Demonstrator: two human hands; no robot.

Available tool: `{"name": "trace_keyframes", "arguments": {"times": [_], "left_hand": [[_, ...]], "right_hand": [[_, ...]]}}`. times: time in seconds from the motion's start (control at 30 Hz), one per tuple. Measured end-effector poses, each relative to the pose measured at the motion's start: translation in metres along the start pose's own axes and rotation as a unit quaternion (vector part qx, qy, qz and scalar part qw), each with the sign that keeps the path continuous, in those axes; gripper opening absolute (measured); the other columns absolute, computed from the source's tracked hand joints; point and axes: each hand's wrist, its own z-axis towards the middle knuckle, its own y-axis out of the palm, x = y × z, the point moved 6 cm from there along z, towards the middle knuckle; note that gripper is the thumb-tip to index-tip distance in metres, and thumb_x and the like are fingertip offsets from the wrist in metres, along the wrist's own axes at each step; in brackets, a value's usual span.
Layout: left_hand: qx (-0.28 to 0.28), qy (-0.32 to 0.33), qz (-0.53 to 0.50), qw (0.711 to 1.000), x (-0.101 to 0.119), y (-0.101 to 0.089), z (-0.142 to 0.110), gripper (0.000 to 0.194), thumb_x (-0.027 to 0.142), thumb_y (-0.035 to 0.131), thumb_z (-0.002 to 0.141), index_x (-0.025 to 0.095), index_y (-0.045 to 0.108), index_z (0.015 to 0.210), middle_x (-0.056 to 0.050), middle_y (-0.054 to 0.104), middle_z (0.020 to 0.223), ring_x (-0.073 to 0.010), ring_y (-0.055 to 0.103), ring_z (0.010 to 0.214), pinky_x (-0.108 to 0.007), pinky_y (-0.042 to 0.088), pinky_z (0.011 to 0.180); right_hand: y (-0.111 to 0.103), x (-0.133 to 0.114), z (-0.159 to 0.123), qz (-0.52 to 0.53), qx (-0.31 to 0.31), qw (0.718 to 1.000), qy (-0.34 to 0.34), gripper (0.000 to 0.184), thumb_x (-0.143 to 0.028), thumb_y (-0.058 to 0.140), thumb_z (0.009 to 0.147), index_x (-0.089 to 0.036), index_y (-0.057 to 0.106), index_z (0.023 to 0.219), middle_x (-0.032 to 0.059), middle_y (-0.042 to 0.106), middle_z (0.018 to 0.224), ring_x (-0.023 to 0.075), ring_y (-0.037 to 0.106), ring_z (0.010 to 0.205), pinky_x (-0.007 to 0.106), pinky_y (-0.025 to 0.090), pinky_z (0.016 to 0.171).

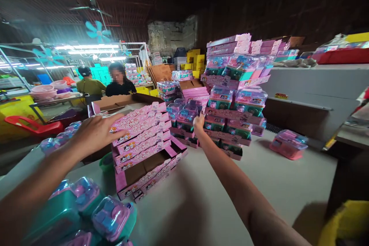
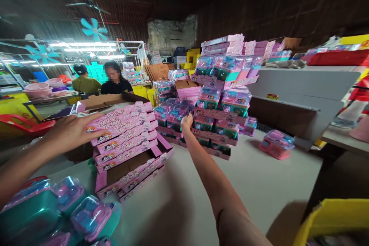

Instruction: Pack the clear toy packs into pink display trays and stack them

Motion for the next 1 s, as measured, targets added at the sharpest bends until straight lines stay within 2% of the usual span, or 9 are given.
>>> {"name": "trace_keyframes", "arguments": {"times": [0.1,0.2,0.27,0.33,0.43,0.57,0.77,0.87,1.0], "left_hand": [[0.004,0.005,0.003,1.000,0.002,-0.003,0.001,0.068,0.059,0.078,0.087,0.022,0.067,0.143,-0.011,0.080,0.103,-0.0379,0.072,0.103,-0.049,0.055,0.097],[0.042,0.037,-0.030,0.998,0.000,-0.010,0.000,0.060,0.063,0.066,0.092,0.022,0.070,0.136,-0.011,0.080,0.108,-0.0347,0.073,0.103,-0.046,0.055,0.096],[0.068,0.074,-0.056,0.993,-0.002,-0.017,0.000,0.050,0.058,0.052,0.099,0.021,0.074,0.124,-0.012,0.079,0.110,-0.0326,0.073,0.104,-0.044,0.054,0.097],[0.072,0.083,-0.078,0.991,-0.006,-0.022,0.000,0.047,0.050,0.043,0.101,0.019,0.077,0.109,-0.013,0.080,0.102,-0.0321,0.072,0.100,-0.043,0.054,0.094],[0.095,0.055,-0.148,0.983,-0.014,-0.026,-0.001,0.042,0.045,0.044,0.095,0.019,0.078,0.094,-0.013,0.080,0.097,-0.0310,0.073,0.094,-0.039,0.054,0.085],[0.190,0.019,-0.242,0.951,-0.017,-0.032,-0.010,0.039,0.043,0.047,0.091,0.020,0.078,0.086,-0.011,0.081,0.095,-0.0270,0.072,0.088,-0.034,0.054,0.083],[0.198,-0.012,-0.306,0.931,-0.014,-0.038,-0.025,0.033,0.039,0.052,0.086,0.018,0.076,0.080,-0.008,0.079,0.082,-0.0244,0.070,0.080,-0.031,0.051,0.075],[0.248,-0.012,-0.314,0.916,-0.012,-0.061,-0.034,0.031,0.038,0.052,0.088,0.018,0.075,0.079,-0.008,0.080,0.085,-0.0243,0.070,0.084,-0.033,0.052,0.079],[0.349,0.000,-0.306,0.886,-0.005,-0.111,-0.062,0.027,0.031,0.051,0.091,0.018,0.072,0.080,-0.009,0.079,0.086,-0.0230,0.070,0.085,-0.033,0.054,0.081]], "right_hand": [[0.008,-0.020,-0.026,-0.118,-0.003,0.981,-0.154,0.061,-0.022,0.045,0.107,-0.022,0.035,0.168,0.0154,0.022,0.178,0.0345,0.010,0.167,0.069,0.015,0.130],[0.029,-0.031,-0.051,-0.310,-0.113,0.876,-0.353,0.062,-0.019,0.051,0.102,-0.021,0.044,0.164,0.0155,0.025,0.177,0.0393,0.009,0.166,0.080,0.009,0.125],[0.030,-0.025,-0.053,-0.397,-0.152,0.825,-0.372,0.058,-0.015,0.048,0.101,-0.017,0.050,0.160,0.0173,0.024,0.177,0.0413,0.014,0.165,0.082,0.013,0.123],[0.022,-0.020,-0.049,-0.450,-0.153,0.807,-0.349,0.059,-0.012,0.046,0.100,-0.015,0.052,0.159,0.0183,0.022,0.177,0.0426,0.015,0.165,0.082,0.018,0.123],[0.008,-0.023,-0.050,-0.466,-0.137,0.817,-0.312,0.061,-0.015,0.050,0.100,-0.014,0.049,0.161,0.0203,0.022,0.176,0.0440,0.015,0.165,0.081,0.023,0.122],[-0.003,-0.039,-0.078,-0.408,-0.146,0.850,-0.300,0.061,-0.025,0.057,0.102,-0.015,0.049,0.162,0.0229,0.024,0.175,0.0439,0.018,0.164,0.077,0.032,0.120],[-0.029,-0.073,-0.132,-0.228,-0.190,0.894,-0.336,0.044,-0.025,0.068,0.098,-0.022,0.071,0.142,0.0190,0.056,0.158,0.0371,0.050,0.150,0.059,0.046,0.119],[-0.059,-0.106,-0.154,-0.079,-0.148,0.916,-0.365,0.033,-0.028,0.062,0.101,-0.018,0.078,0.129,0.0185,0.069,0.143,0.0312,0.064,0.136,0.048,0.052,0.116],[-0.104,-0.152,-0.178,0.087,-0.156,0.917,-0.357,0.038,-0.050,0.064,0.100,-0.020,0.082,0.115,0.0162,0.077,0.124,0.0313,0.071,0.122,0.049,0.055,0.110]]}}
